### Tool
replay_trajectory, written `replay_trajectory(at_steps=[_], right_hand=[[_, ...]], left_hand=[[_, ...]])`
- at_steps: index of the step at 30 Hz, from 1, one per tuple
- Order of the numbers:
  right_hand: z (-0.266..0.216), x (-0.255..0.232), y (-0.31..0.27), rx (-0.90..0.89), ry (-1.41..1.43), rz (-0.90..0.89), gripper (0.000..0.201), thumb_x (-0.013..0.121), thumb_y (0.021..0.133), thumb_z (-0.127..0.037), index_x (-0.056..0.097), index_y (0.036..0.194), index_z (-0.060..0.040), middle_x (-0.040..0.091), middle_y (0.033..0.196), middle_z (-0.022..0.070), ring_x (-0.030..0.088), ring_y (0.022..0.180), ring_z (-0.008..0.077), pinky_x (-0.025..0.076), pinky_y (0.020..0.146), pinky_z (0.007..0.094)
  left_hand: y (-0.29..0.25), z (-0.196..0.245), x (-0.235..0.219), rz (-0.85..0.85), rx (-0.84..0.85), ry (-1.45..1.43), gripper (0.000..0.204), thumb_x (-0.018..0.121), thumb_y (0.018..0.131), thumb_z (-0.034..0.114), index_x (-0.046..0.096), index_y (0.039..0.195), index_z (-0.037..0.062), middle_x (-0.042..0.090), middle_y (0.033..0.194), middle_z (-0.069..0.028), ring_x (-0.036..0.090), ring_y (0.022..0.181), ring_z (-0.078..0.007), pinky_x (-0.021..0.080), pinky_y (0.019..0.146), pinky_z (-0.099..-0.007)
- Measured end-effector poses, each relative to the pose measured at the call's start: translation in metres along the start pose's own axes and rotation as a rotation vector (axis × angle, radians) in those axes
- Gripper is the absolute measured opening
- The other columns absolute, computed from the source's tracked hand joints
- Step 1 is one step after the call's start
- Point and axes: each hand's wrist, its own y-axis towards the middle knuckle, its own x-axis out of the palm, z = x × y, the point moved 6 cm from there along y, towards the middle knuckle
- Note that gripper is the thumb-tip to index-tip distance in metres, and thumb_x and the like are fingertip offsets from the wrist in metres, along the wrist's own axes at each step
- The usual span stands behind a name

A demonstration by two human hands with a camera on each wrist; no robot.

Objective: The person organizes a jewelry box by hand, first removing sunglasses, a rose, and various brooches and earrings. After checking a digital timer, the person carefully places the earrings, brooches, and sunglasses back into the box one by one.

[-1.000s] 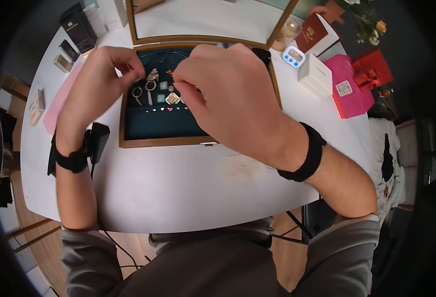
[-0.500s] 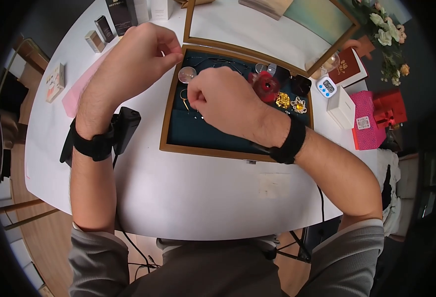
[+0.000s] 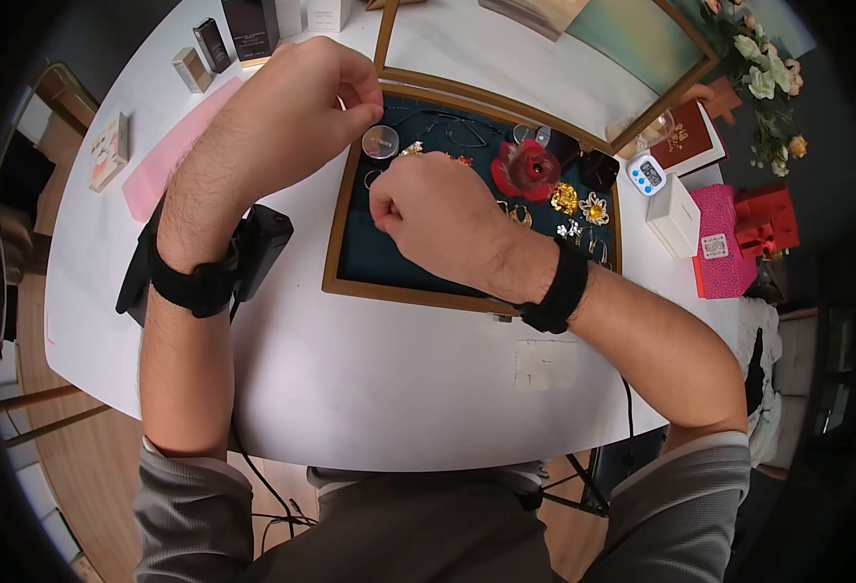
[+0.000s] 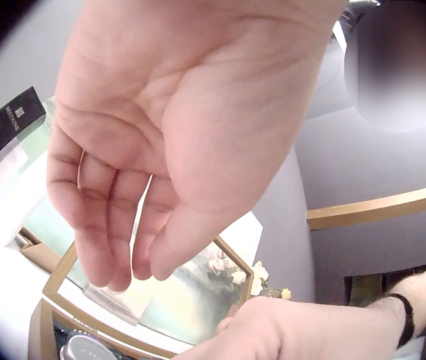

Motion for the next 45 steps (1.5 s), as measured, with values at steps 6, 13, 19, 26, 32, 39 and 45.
replay_trajectory(at_steps=[6, 13, 19, 26, 32, 39, 45], right_hand=[[-0.004, -0.003, 0.002, 0.02, -0.055, -0.032, 0.01, 0.069, 0.089, -0.001, 0.077, 0.083, -0.0022, 0.076, 0.087, 0.0157, 0.076, 0.086, 0.0354, 0.062, 0.08, 0.0452], [0.001, 0.005, 0.004, 0.038, -0.023, -0.021, 0.01, 0.069, 0.089, -0.001, 0.077, 0.083, -0.0028, 0.076, 0.085, 0.0161, 0.076, 0.085, 0.0352, 0.062, 0.079, 0.0452], [0.003, 0.005, 0.007, 0.079, -0.022, -0.027, 0.009, 0.07, 0.088, -0.001, 0.076, 0.082, -0.0036, 0.076, 0.085, 0.0153, 0.077, 0.088, 0.0337, 0.062, 0.079, 0.0458], [-0.002, 0.005, 0.001, -0.016, -0.077, 0.048, 0.01, 0.07, 0.09, -0.006, 0.077, 0.083, -0.004, 0.075, 0.085, 0.0164, 0.075, 0.086, 0.0371, 0.06, 0.081, 0.0477], [-0.011, -0.05, -0.019, -0.072, -0.091, 0.242, 0.01, 0.071, 0.089, -0.005, 0.08, 0.089, -0.0014, 0.074, 0.087, 0.017, 0.072, 0.082, 0.039, 0.058, 0.077, 0.0475], [-0.003, -0.104, -0.088, 0.01, -0.172, 0.328, 0.004, 0.073, 0.086, 0.001, 0.073, 0.09, 0.0004, 0.069, 0.086, 0.0159, 0.069, 0.079, 0.0387, 0.054, 0.071, 0.0452], [0.014, -0.07, -0.158, 0.077, -0.176, 0.043, 0.002, 0.072, 0.088, 0.0, 0.071, 0.086, -0.0018, 0.069, 0.088, 0.0151, 0.071, 0.086, 0.0384, 0.057, 0.076, 0.0462]], left_hand=[[-0.001, 0.002, 0.001, 0.012, 0.01, 0.007, 0.015, 0.074, 0.093, 0.003, 0.079, 0.104, -0.0054, 0.08, 0.091, -0.0159, 0.078, 0.082, -0.0235, 0.063, 0.077, -0.0369], [0.0, 0.001, 0.006, -0.021, -0.011, 0.0, 0.011, 0.073, 0.093, 0.001, 0.078, 0.1, -0.0056, 0.08, 0.09, -0.0149, 0.077, 0.081, -0.0223, 0.063, 0.076, -0.0365], [0.0, 0.002, 0.007, -0.022, 0.002, 0.022, 0.01, 0.072, 0.091, 0.0, 0.078, 0.098, -0.0043, 0.08, 0.09, -0.0142, 0.076, 0.08, -0.0223, 0.063, 0.076, -0.0368], [0.0, 0.004, 0.006, -0.033, 0.011, 0.03, 0.01, 0.071, 0.092, 0.0, 0.078, 0.098, -0.0027, 0.08, 0.09, -0.0142, 0.077, 0.081, -0.0236, 0.063, 0.076, -0.0374], [-0.001, 0.005, 0.01, -0.023, 0.007, 0.027, 0.009, 0.072, 0.093, 0.003, 0.077, 0.098, -0.0027, 0.079, 0.089, -0.0142, 0.076, 0.082, -0.0246, 0.061, 0.076, -0.0379], [-0.002, 0.011, 0.017, -0.045, 0.019, 0.028, 0.012, 0.075, 0.094, 0.007, 0.077, 0.098, -0.0032, 0.077, 0.087, -0.0159, 0.073, 0.077, -0.024, 0.058, 0.072, -0.0385], [-0.005, 0.021, 0.024, -0.092, 0.041, -0.005, 0.012, 0.074, 0.097, 0.007, 0.076, 0.101, -0.0041, 0.077, 0.086, -0.015, 0.074, 0.077, -0.0233, 0.058, 0.071, -0.0358]])
